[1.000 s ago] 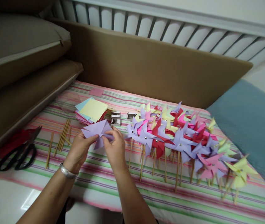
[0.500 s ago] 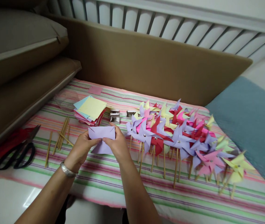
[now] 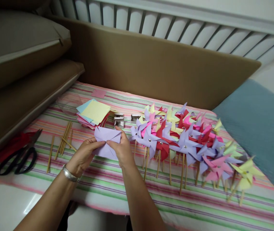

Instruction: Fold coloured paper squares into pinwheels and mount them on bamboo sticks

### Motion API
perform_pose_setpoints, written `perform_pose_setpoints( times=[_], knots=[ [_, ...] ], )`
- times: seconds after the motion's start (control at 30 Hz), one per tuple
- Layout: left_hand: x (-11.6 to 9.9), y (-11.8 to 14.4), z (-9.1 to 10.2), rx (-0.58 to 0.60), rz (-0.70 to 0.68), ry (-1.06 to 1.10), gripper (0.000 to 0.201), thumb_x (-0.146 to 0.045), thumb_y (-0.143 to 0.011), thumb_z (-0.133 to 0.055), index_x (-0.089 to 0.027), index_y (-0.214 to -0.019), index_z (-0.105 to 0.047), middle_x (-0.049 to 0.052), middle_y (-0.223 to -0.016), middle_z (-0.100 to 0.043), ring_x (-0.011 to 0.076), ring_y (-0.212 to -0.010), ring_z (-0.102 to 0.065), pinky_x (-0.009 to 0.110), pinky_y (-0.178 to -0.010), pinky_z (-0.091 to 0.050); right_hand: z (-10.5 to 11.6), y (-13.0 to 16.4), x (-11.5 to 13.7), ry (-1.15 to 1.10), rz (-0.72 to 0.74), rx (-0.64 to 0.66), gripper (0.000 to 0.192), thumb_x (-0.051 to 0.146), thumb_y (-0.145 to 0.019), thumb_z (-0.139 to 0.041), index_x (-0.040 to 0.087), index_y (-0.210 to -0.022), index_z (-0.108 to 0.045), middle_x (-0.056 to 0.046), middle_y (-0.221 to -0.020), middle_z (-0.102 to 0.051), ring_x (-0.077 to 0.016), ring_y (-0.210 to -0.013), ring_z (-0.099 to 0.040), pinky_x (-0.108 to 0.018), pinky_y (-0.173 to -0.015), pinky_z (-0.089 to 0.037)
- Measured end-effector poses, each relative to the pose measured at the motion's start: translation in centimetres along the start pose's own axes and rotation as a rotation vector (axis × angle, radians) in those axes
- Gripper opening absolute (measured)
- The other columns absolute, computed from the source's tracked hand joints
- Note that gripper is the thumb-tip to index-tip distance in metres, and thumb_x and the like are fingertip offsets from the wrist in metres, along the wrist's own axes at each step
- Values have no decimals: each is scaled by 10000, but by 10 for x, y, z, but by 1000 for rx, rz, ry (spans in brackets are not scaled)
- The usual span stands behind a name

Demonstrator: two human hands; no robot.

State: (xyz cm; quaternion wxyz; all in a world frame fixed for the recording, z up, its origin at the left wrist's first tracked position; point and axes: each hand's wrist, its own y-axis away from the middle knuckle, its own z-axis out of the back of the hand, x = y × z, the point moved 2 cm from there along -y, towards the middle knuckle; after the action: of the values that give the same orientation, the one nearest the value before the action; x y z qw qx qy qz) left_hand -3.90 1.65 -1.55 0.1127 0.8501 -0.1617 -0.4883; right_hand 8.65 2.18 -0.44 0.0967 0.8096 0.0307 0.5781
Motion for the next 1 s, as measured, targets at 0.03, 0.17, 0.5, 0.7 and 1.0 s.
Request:
perform_pose_setpoints(
  times=[0.03, 0.17, 0.5, 0.7, 1.0],
  knots=[
    [0, -1, 1, -22, -6, -2, 226, -213, -549, -777, -101, -733, -710, 54, -655, -714, 134, -572, -615, 235, -602, -467, -1, 0, -1, 4, 3, 7, 691, 168, -563, -726, 233, -1206, -484, 13, -905, -664, -176, -814, -621, -296, -725, -496],
    [-9, -5, 13, -143, -50, -16, 247, -219, -518, -782, -101, -723, -710, 51, -638, -710, 139, -570, -615, 235, -588, -458, 0, 1, -1, 191, 99, -19, 627, 253, -692, -653, 221, -1276, -427, -1, -811, -648, -181, -744, -621, -337, -694, -507],
    [-42, 1, 43, -289, -129, 31, 228, -219, -476, -795, -132, -666, -703, 15, -582, -693, 121, -514, -602, 212, -517, -449, -17, 24, 11, 999, 885, 228, 255, 154, -831, -518, 253, -1024, -652, -70, -1284, -521, -241, -1246, -396, -465, -1018, -353],
    [-42, 3, 43, -288, -119, 20, 227, -214, -473, -796, -132, -664, -706, 28, -604, -702, 121, -510, -601, 214, -516, -448, -17, 20, 2, 1072, 866, 195, 278, 171, -844, -499, 289, -1038, -659, -43, -1357, -464, -248, -1321, -308, -490, -1048, -318],
    [-40, 3, 36, -292, -95, -36, 308, -251, -444, -800, -98, -696, -710, 64, -618, -700, 165, -557, -612, 257, -557, -457, -18, 22, 9, 990, 846, 241, 214, 157, -804, -544, 286, -862, -704, 4, -1428, -386, -263, -1360, -237, -521, -1057, -267]
  ],
)
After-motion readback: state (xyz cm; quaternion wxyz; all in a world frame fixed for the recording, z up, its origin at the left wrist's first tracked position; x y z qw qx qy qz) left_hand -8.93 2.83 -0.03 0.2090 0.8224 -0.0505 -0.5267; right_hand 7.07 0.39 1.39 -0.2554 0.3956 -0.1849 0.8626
